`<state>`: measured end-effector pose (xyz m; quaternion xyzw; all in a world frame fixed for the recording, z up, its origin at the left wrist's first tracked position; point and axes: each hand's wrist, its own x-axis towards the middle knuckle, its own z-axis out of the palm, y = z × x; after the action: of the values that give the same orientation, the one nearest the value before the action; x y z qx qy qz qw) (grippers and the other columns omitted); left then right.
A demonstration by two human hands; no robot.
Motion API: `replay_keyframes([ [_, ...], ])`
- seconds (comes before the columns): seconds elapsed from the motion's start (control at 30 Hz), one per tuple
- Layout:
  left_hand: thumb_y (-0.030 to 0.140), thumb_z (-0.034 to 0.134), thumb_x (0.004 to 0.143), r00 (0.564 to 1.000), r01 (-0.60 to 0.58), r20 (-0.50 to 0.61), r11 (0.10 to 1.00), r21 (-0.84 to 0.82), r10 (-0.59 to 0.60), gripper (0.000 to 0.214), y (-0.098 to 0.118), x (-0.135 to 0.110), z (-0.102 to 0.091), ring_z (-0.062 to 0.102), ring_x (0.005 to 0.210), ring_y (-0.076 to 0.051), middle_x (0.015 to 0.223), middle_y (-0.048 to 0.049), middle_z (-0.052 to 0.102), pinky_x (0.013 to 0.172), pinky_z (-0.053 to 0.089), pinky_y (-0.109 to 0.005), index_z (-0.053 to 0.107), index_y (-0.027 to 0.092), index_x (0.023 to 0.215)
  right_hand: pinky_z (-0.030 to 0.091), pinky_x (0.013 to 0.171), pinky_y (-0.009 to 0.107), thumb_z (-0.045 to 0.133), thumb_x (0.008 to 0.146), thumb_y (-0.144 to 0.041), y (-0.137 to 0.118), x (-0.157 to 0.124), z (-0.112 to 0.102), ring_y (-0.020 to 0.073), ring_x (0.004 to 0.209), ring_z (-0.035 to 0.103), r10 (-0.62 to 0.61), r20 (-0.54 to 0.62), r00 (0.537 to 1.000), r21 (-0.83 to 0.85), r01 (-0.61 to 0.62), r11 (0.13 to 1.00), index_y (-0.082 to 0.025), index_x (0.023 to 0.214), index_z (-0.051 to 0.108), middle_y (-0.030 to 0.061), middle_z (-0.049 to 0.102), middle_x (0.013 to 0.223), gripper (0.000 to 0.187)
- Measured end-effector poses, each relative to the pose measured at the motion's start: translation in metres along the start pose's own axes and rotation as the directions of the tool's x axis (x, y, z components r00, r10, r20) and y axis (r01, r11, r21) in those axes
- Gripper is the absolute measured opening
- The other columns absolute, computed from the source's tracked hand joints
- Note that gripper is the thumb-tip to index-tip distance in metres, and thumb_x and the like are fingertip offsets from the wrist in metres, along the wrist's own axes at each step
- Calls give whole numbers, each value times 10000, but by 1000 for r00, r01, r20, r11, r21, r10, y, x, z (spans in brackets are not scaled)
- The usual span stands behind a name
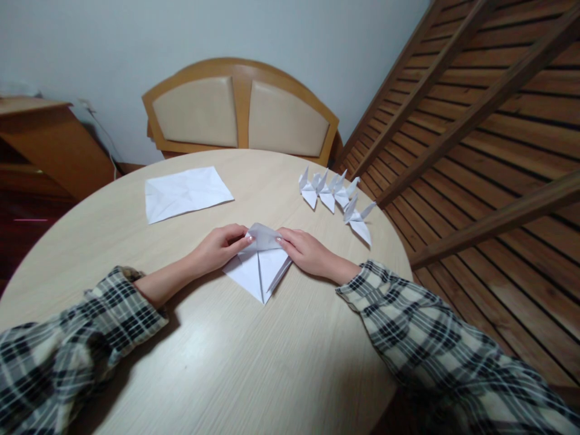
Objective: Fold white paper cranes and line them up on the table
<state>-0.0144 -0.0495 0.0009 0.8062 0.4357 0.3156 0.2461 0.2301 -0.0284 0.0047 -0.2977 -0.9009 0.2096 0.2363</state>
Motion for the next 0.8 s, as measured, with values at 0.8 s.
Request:
replay_keyframes([
  [0.8, 298, 507, 931, 931, -33, -354, 985, 169, 92, 269, 20, -7, 7, 671, 804, -187, 940, -98, 758, 660, 512, -278, 725, 149, 986, 417, 884, 357, 349, 1029, -235, -12, 2, 5, 205, 881, 580, -10, 14, 1000, -169, 12, 985, -174, 991, 555, 80, 645, 906, 219],
])
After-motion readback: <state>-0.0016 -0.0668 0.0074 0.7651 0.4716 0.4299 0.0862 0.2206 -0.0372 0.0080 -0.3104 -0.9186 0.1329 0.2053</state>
